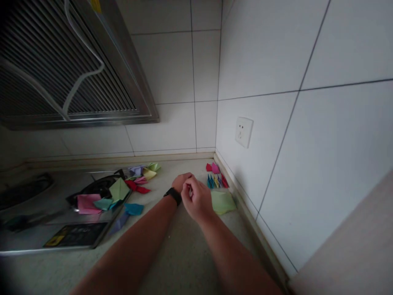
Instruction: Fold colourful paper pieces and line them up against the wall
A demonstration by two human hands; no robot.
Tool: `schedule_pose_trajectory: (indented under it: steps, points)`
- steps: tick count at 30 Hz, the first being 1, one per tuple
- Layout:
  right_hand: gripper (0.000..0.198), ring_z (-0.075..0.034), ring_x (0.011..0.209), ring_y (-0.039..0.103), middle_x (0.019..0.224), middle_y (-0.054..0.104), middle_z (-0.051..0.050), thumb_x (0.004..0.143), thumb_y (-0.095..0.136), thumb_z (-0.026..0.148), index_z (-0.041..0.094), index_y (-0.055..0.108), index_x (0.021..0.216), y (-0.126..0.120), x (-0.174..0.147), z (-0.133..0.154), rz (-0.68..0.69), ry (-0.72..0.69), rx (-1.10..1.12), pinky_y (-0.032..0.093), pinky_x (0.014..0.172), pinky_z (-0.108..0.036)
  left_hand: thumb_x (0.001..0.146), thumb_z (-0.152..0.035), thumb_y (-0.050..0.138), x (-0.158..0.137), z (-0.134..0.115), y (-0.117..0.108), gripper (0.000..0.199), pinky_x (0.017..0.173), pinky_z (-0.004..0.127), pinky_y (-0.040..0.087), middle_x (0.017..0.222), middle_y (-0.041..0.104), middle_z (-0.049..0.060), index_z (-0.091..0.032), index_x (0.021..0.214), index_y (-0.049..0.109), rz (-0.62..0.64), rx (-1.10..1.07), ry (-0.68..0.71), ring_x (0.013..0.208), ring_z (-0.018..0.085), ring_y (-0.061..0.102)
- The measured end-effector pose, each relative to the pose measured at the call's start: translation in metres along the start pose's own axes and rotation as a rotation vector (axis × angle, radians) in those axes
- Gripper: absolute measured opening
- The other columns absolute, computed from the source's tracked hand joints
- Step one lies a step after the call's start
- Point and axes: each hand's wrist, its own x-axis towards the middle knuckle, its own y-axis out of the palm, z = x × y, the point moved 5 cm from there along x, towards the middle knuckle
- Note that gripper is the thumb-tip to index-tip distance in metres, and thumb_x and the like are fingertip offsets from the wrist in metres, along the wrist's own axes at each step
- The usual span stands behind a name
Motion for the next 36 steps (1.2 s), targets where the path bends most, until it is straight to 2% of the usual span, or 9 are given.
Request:
schedule_pose_trajectory:
  steps: [3,8,12,15,20,27,29,33,36]
  points:
    - [0.007,-0.014,0.061,0.051,0.066,0.053,0.000,0.089,0.047,0.021,0.020,0.051,0.083,0.002,-0.001,-0.004,0.021,0.012,-0.016,0.038,0.059,-0.025,0.089,-0.030,0.045,-0.032,-0.009,-0.009,0.026,0.072,0.035,0.046,0.095,0.071,0.014,-0.018,0.095,0.067,-0.033,0.110,0.017,0.088,0.028,0.065]
    - [0.007,-0.014,0.060,0.052,0.065,0.053,0.000,0.090,0.046,0.022,0.020,0.051,0.085,0.008,-0.003,-0.007,0.096,0.021,-0.033,0.040,0.061,-0.026,0.088,-0.035,0.047,-0.078,-0.019,-0.012,0.026,0.067,0.031,0.047,0.085,0.072,0.013,-0.020,0.085,0.069,0.038,0.210,0.103,0.077,0.025,0.067]
    - [0.016,-0.016,0.070,0.054,0.082,0.058,-0.004,0.088,0.048,0.021,0.019,0.049,0.104,0.013,-0.004,-0.015,0.065,0.029,0.011,0.045,0.068,-0.028,0.088,-0.035,0.045,-0.116,-0.027,-0.012,0.026,0.063,0.029,0.048,0.082,0.072,0.009,-0.020,0.087,0.067,0.126,0.352,0.345,0.070,0.021,0.067]
    - [0.022,-0.016,0.070,0.051,0.085,0.055,-0.004,0.087,0.050,0.020,0.019,0.047,0.109,0.020,-0.006,-0.018,0.092,-0.002,0.019,0.046,0.068,-0.029,0.090,-0.034,0.041,-0.137,-0.032,-0.014,0.029,0.062,0.029,0.049,0.077,0.071,0.006,-0.020,0.082,0.064,0.148,0.383,0.468,0.067,0.019,0.067]
    - [0.022,-0.016,0.073,0.050,0.088,0.054,-0.004,0.088,0.049,0.018,0.021,0.047,0.109,0.030,-0.006,-0.018,0.241,-0.025,0.006,0.046,0.068,-0.029,0.088,-0.035,0.045,-0.143,-0.039,-0.015,0.025,0.060,0.028,0.050,0.076,0.071,0.002,-0.020,0.080,0.063,0.144,0.335,0.547,0.066,0.018,0.067]
    - [0.015,-0.015,0.070,0.051,0.087,0.055,-0.004,0.089,0.047,0.017,0.022,0.050,0.104,0.036,-0.006,-0.026,0.413,-0.032,-0.017,0.044,0.064,-0.028,0.086,-0.041,0.046,-0.133,-0.041,-0.007,0.030,0.053,0.029,0.048,0.076,0.071,0.003,-0.019,0.083,0.066,0.108,0.242,0.492,0.062,0.020,0.067]
    - [0.015,-0.015,0.070,0.051,0.085,0.055,-0.003,0.089,0.048,0.017,0.022,0.052,0.103,0.037,-0.008,-0.025,0.463,-0.036,-0.016,0.044,0.064,-0.028,0.084,-0.040,0.049,-0.135,-0.044,-0.006,0.027,0.051,0.028,0.046,0.074,0.071,0.002,-0.019,0.082,0.067,0.138,0.193,0.579,0.063,0.019,0.067]
    - [0.011,-0.013,0.065,0.051,0.076,0.056,-0.001,0.089,0.049,0.017,0.022,0.055,0.098,0.040,-0.010,-0.022,0.537,0.007,-0.017,0.043,0.061,-0.025,0.082,-0.040,0.055,-0.150,-0.055,-0.001,0.026,0.045,0.029,0.039,0.063,0.068,-0.002,-0.020,0.069,0.065,0.209,0.078,0.883,0.058,0.015,0.064]
    - [0.012,-0.012,0.061,0.051,0.071,0.057,0.000,0.088,0.050,0.017,0.021,0.057,0.097,0.043,-0.012,-0.017,0.584,0.000,-0.059,0.040,0.059,-0.024,0.083,-0.042,0.055,-0.162,-0.061,-0.001,0.029,0.043,0.029,0.036,0.061,0.068,-0.004,-0.023,0.065,0.065,0.154,0.101,1.006,0.055,0.012,0.063]
